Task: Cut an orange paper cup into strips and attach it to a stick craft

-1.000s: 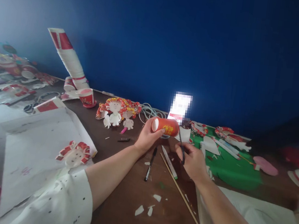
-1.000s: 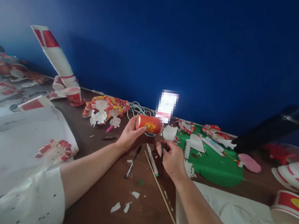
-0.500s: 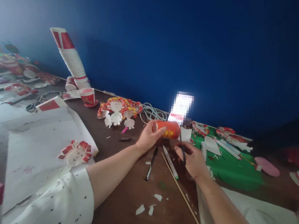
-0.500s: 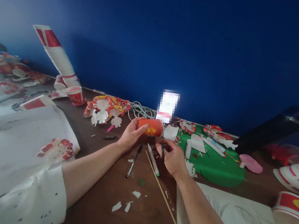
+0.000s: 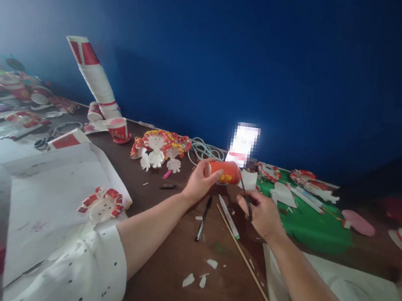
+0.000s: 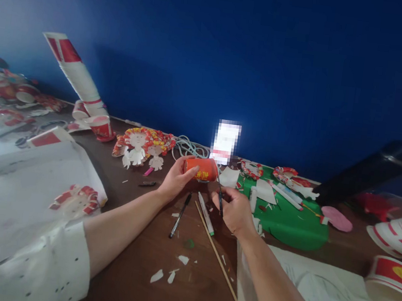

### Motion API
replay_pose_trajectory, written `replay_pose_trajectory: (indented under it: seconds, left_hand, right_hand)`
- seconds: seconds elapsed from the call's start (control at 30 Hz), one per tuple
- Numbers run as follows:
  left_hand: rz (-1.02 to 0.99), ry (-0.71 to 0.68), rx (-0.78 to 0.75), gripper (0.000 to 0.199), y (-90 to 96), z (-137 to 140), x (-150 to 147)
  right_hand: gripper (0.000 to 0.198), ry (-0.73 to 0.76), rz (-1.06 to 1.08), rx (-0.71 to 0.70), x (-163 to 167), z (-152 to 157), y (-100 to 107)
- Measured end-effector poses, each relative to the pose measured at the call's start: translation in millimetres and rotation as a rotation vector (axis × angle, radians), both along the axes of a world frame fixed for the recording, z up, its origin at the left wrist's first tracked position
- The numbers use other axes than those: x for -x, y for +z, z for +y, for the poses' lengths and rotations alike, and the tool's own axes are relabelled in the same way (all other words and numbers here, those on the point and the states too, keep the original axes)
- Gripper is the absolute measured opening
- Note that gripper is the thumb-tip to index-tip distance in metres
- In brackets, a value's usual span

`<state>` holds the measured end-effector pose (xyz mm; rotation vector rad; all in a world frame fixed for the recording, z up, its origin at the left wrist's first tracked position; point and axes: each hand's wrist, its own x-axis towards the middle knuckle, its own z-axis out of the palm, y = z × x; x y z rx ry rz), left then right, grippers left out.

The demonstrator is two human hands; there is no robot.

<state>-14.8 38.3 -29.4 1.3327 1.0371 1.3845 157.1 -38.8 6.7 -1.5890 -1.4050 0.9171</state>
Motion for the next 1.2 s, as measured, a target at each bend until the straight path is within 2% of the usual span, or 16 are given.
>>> replay_pose_trajectory:
  seconds: [0.2, 0.4, 0.53, 1.03, 1.2]
  left_hand:
    - [-0.031, -0.001, 0.044, 0.056, -0.9, 0.6, -0.6]
    - [0.034, -0.081, 0.004, 0.062, 1.0, -0.3, 1.5]
    - [0.045, -0.089, 0.0, 0.062, 1.2, 0.4, 2.0]
    - [-0.009, 0.007, 0.075, 0.055, 2.7, -4.1, -1.1]
    - [0.101, 0.083, 0.048, 0.052, 4.2, -4.8, 0.8]
  right_hand:
    - [0.03, -0.012, 0.063, 0.058, 2.5, 0.8, -1.7]
    - [0.033, 0.035, 0.095, 0.038, 0.0, 3.6, -5.5]
    - [0.034, 0.006, 0.049, 0.013, -1.6, 4.2, -8.5]
    - [0.028, -0.035, -0.107, -0.124, 3.4, -0.4, -6.1]
    - [0.03, -0.018, -0.117, -0.112, 4.6, -2.3, -7.9]
